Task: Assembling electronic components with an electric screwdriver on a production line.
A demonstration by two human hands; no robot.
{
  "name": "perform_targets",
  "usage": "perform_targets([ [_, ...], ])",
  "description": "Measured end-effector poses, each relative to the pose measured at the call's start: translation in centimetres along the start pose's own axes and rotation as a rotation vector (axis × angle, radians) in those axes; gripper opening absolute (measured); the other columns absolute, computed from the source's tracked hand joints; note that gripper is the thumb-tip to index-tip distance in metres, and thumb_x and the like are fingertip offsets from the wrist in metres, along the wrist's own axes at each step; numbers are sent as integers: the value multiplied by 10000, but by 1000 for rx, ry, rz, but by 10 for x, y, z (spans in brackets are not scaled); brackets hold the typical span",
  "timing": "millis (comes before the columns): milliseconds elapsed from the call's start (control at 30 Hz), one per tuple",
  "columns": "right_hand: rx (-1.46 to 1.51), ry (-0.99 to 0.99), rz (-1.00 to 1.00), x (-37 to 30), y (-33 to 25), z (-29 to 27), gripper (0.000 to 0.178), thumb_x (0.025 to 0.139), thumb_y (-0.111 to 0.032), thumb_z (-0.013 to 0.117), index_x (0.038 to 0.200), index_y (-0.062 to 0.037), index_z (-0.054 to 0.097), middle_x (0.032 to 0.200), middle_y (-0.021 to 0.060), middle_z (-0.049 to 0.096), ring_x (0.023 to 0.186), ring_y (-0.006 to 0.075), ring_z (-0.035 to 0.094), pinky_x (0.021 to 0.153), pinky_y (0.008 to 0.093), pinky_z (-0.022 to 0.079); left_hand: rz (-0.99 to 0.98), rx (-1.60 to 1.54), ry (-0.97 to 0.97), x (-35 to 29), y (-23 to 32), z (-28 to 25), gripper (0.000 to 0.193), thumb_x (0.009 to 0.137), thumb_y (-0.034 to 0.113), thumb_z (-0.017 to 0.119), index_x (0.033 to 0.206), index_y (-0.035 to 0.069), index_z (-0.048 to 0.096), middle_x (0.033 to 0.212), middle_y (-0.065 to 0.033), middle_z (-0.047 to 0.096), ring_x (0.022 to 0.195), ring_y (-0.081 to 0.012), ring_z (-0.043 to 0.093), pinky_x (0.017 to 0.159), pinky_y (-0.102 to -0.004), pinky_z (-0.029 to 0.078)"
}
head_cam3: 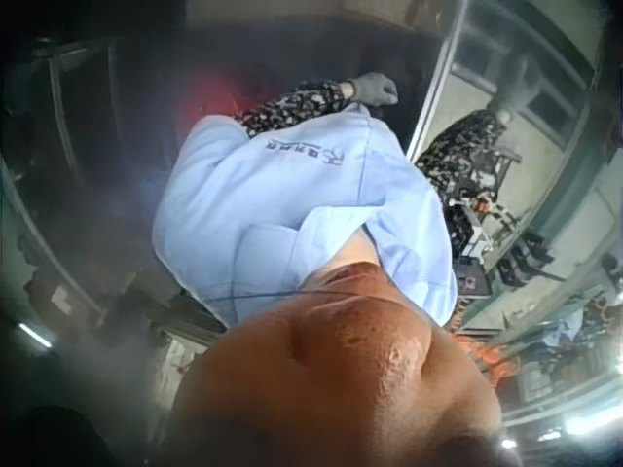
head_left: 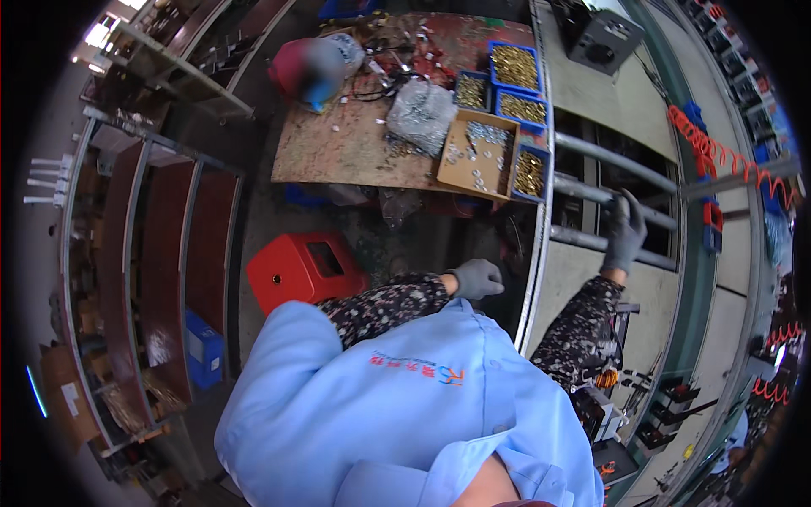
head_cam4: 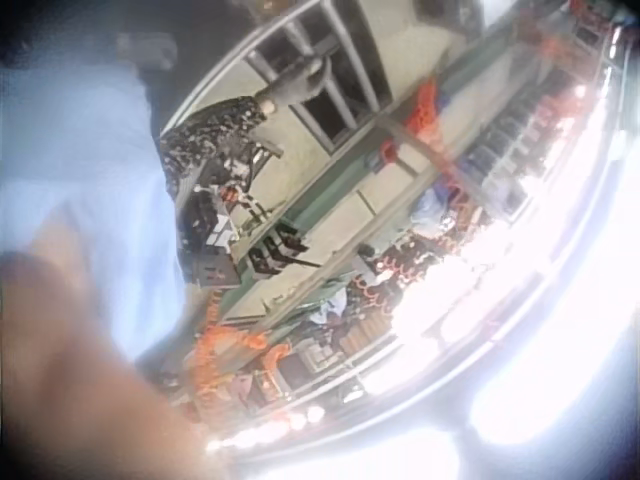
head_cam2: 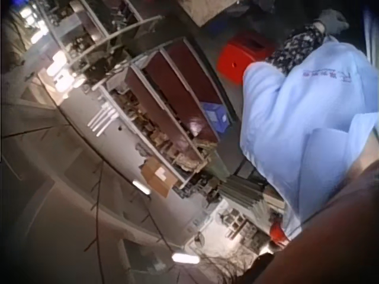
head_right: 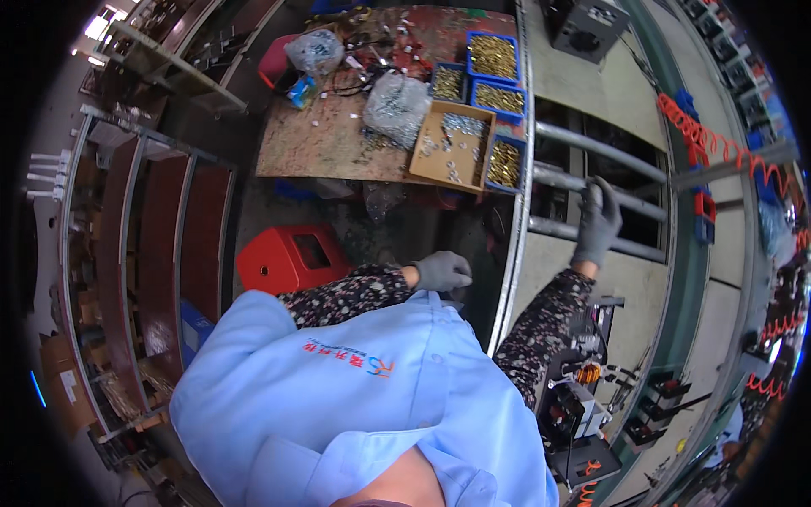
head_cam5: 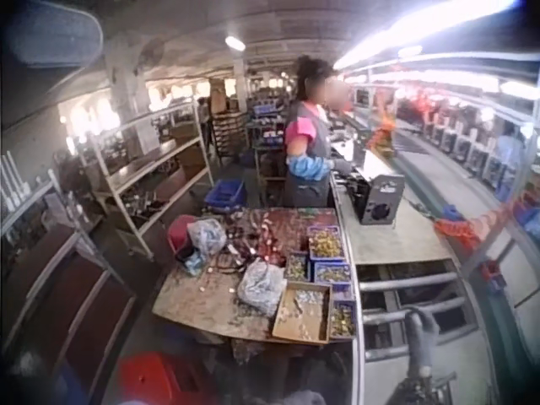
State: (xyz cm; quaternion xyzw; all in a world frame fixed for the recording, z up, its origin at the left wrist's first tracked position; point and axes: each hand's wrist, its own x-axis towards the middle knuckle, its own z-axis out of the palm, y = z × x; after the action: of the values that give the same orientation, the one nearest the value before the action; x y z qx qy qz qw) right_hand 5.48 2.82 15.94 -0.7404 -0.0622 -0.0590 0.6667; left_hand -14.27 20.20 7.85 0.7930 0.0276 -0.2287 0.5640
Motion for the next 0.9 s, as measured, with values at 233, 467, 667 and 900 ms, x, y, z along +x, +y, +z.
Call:
perform_targets([
  [233, 59, -387, -4, -25, 5, 207, 190, 793, -133, 540, 922, -2, 590, 803, 56, 603, 658, 101, 549, 550, 215, 426, -102, -321, 397, -83, -83, -111, 169, 770, 173, 541, 806, 16, 591, 643, -39, 572, 510, -107, 528, 490, -243, 430],
  [467, -369, -733, -318, 27, 33, 379, 259, 781, -202, 534, 953, -13, 579, 779, 67, 611, 642, 100, 561, 545, 235, 441, -286, -702, 652, -147, -121, -167, 143, 806, 169, 502, 744, 57, 566, 622, 2, 543, 474, -53, 484, 424, -192, 373],
  [667, -733, -736, -502, 60, 54, 500, 257, 726, -245, 541, 928, -95, 593, 859, 136, 601, 847, 288, 567, 724, 353, 445, -270, -901, 762, -141, -125, -165, 117, 808, 140, 523, 767, 32, 536, 613, -13, 538, 492, -63, 484, 446, -203, 396],
  [900, -703, -920, -399, 131, 90, 540, 206, 722, -190, 565, 873, -56, 605, 772, 108, 605, 726, 209, 573, 647, 302, 450, -376, -940, 947, -150, -127, -201, 156, 825, 159, 495, 860, 18, 552, 679, -20, 539, 549, -64, 482, 510, -189, 401],
])
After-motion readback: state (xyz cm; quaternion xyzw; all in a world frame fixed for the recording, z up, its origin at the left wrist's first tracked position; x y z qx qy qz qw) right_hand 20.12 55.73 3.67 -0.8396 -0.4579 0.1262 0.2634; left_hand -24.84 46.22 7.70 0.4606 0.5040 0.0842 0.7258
